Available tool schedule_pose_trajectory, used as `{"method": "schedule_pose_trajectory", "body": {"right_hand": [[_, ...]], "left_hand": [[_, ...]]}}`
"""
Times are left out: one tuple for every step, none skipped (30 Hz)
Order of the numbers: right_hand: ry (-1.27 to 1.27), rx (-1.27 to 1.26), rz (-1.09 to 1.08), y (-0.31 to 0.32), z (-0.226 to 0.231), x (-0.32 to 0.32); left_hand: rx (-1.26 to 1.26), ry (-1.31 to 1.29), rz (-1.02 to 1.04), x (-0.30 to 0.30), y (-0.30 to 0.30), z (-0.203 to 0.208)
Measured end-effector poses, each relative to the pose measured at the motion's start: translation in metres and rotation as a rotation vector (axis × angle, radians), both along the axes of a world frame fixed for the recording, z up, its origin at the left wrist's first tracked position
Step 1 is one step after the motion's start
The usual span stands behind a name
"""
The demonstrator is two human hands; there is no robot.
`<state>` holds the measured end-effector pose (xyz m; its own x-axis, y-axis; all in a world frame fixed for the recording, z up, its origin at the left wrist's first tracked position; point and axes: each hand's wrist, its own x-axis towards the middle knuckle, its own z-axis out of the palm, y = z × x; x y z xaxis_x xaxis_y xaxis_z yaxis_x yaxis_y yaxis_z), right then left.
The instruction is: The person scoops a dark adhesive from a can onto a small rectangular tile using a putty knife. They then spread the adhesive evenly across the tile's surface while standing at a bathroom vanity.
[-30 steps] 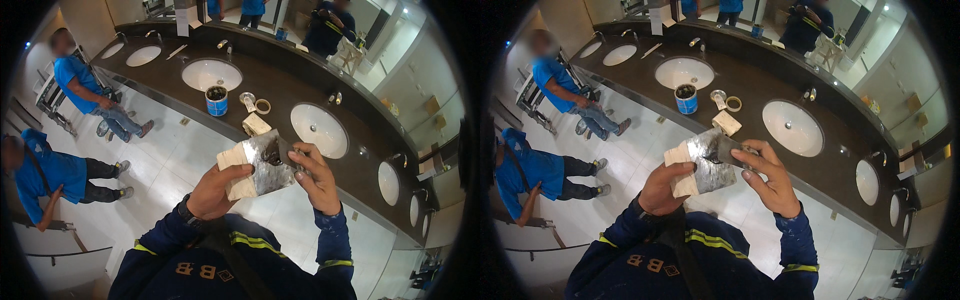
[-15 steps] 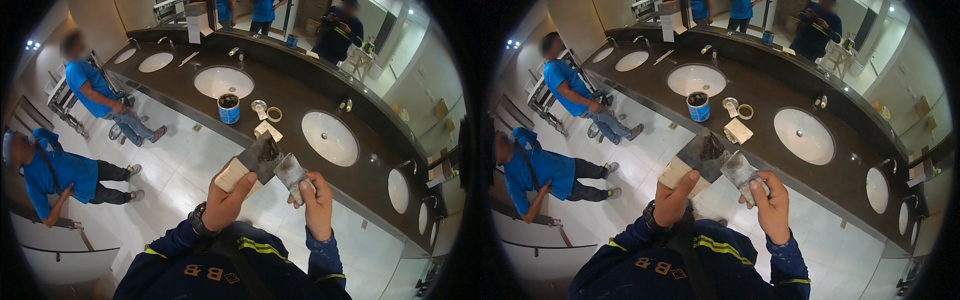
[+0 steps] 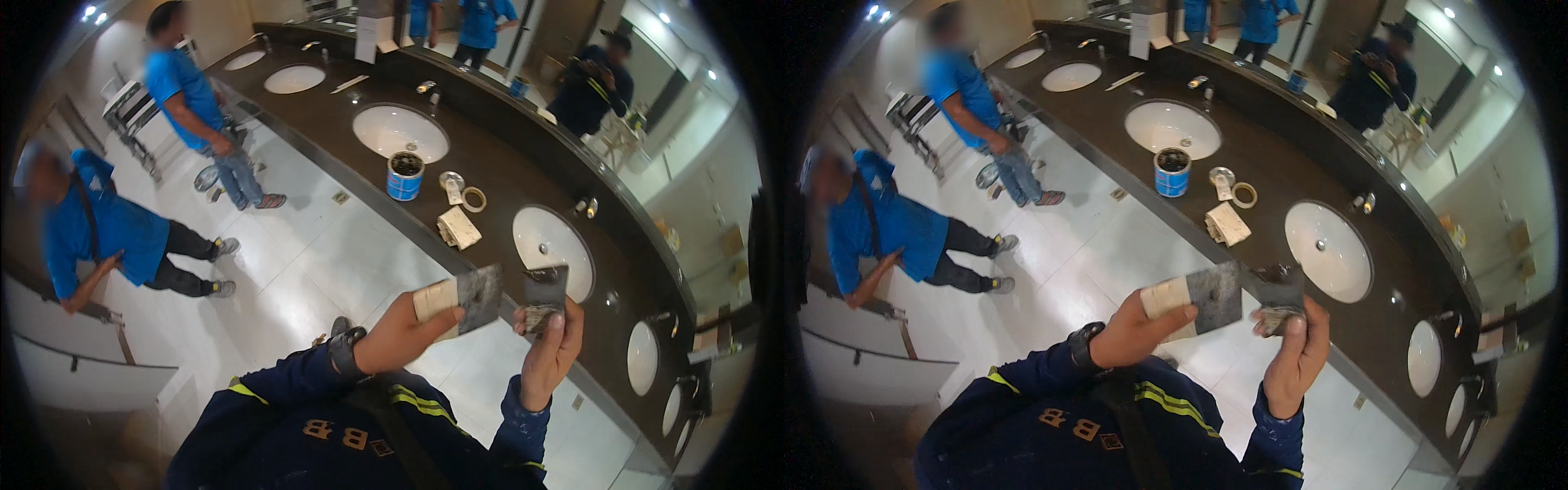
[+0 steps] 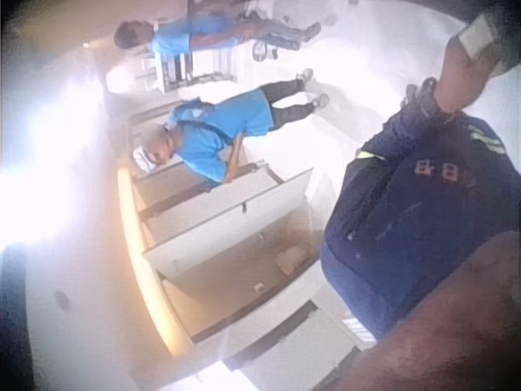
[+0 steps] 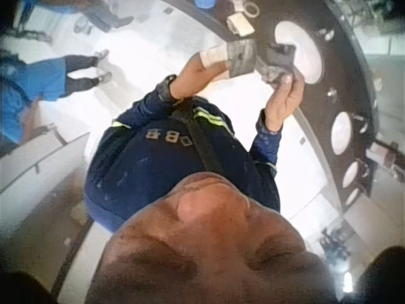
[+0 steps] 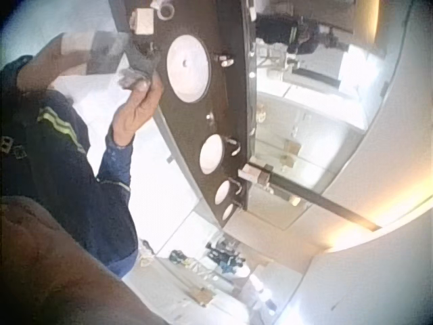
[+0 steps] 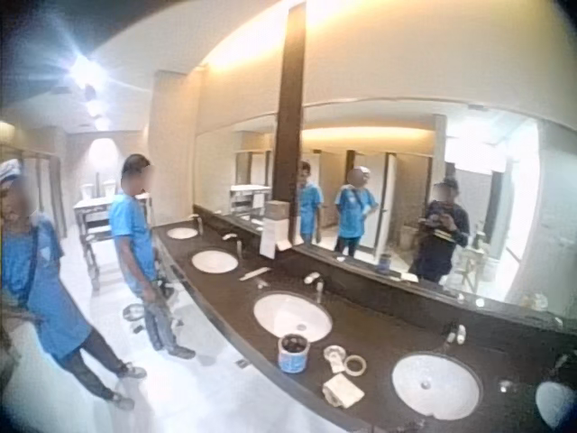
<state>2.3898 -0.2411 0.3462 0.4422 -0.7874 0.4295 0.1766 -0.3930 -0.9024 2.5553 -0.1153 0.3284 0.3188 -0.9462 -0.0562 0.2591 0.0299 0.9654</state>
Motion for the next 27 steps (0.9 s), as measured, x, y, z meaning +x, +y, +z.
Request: {"method": "schedule_pose_trajectory", "body": {"right_hand": [[-0.001, -0.108, -0.055, -0.003, -0.01, 0.0], [0.04, -0.114, -0.036, -0.007, -0.021, -0.003], [0.103, -0.243, 0.01, -0.009, -0.025, -0.003], [0.165, -0.374, 0.053, -0.012, -0.028, -0.002], [0.226, -0.505, 0.092, -0.014, -0.03, -0.001], [0.198, -0.481, 0.213, -0.017, -0.028, -0.003], [0.218, -0.466, 0.269, -0.02, -0.025, -0.004], [0.239, -0.45, 0.32, -0.023, -0.021, -0.006], [0.269, -0.425, 0.363, -0.023, -0.017, -0.011], [0.334, -0.392, 0.349, -0.024, -0.011, -0.014], [0.366, -0.398, 0.34, -0.027, -0.009, -0.013], [0.408, -0.402, 0.32, -0.03, -0.007, -0.013], [0.445, -0.408, 0.301, -0.035, -0.004, -0.012], [0.533, -0.513, 0.254, -0.039, 0.001, -0.014], [0.537, -0.531, 0.194, -0.044, 0.006, -0.015], [0.54, -0.55, 0.134, -0.047, 0.011, -0.019], [0.544, -0.569, 0.075, -0.048, 0.017, -0.024], [0.521, -0.639, 0.051, -0.044, 0.035, -0.027], [0.506, -0.678, 0.067, -0.039, 0.047, -0.028], [0.489, -0.716, 0.085, -0.034, 0.057, -0.028], [0.476, -0.756, 0.088, -0.029, 0.062, -0.027], [0.53, -0.865, 0.055, -0.024, 0.062, -0.021], [0.582, -0.891, 0.045, -0.024, 0.063, -0.022], [0.631, -0.925, 0.041, -0.026, 0.064, -0.021], [0.681, -0.958, 0.038, -0.027, 0.066, -0.022], [0.659, -0.953, 0.0, -0.025, 0.069, -0.026], [0.659, -0.961, 0.01, -0.024, 0.07, -0.025]], "left_hand": [[0.01, 0.209, -0.001, 0.004, 0.0, 0.003], [0.015, 0.419, -0.004, 0.008, -0.001, 0.009], [0.02, 0.625, -0.016, 0.012, -0.002, 0.013], [0.035, 0.676, -0.037, 0.015, -0.003, 0.016], [0.015, 0.686, -0.043, 0.017, -0.001, 0.015], [-0.005, 0.696, -0.059, 0.018, 0.0, 0.015], [-0.024, 0.706, -0.079, 0.019, 0.0, 0.014], [-0.018, 0.655, -0.068, 0.021, 0.0, 0.013], [-0.004, 0.611, -0.064, 0.02, 0.0, 0.009], [0.011, 0.568, -0.065, 0.02, 0.001, 0.007], [-0.008, 0.6, -0.078, 0.022, 0.002, 0.007], [-0.025, 0.639, -0.104, 0.024, 0.002, 0.007], [-0.042, 0.673, -0.128, 0.024, 0.002, 0.007], [-0.028, 0.688, -0.094, 0.024, 0.003, 0.007], [-0.02, 0.65, -0.058, 0.024, 0.004, 0.009], [-0.013, 0.611, -0.022, 0.022, 0.006, 0.014], [-0.006, 0.572, 0.015, 0.021, 0.006, 0.016], [0.021, 0.543, 0.053, 0.022, 0.007, 0.017], [0.039, 0.514, 0.083, 0.021, 0.007, 0.017], [0.057, 0.484, 0.115, 0.021, 0.007, 0.018], [0.073, 0.453, 0.131, 0.021, 0.005, 0.02], [0.09, 0.428, 0.128, 0.02, 0.004, 0.021], [0.106, 0.404, 0.126, 0.019, 0.003, 0.021], [0.115, 0.38, 0.131, 0.019, 0.002, 0.02], [0.093, 0.379, 0.128, 0.018, 0.002, 0.019], [0.071, 0.377, 0.125, 0.017, 0.001, 0.015], [0.059, 0.375, 0.126, 0.016, 0.002, 0.013]]}}
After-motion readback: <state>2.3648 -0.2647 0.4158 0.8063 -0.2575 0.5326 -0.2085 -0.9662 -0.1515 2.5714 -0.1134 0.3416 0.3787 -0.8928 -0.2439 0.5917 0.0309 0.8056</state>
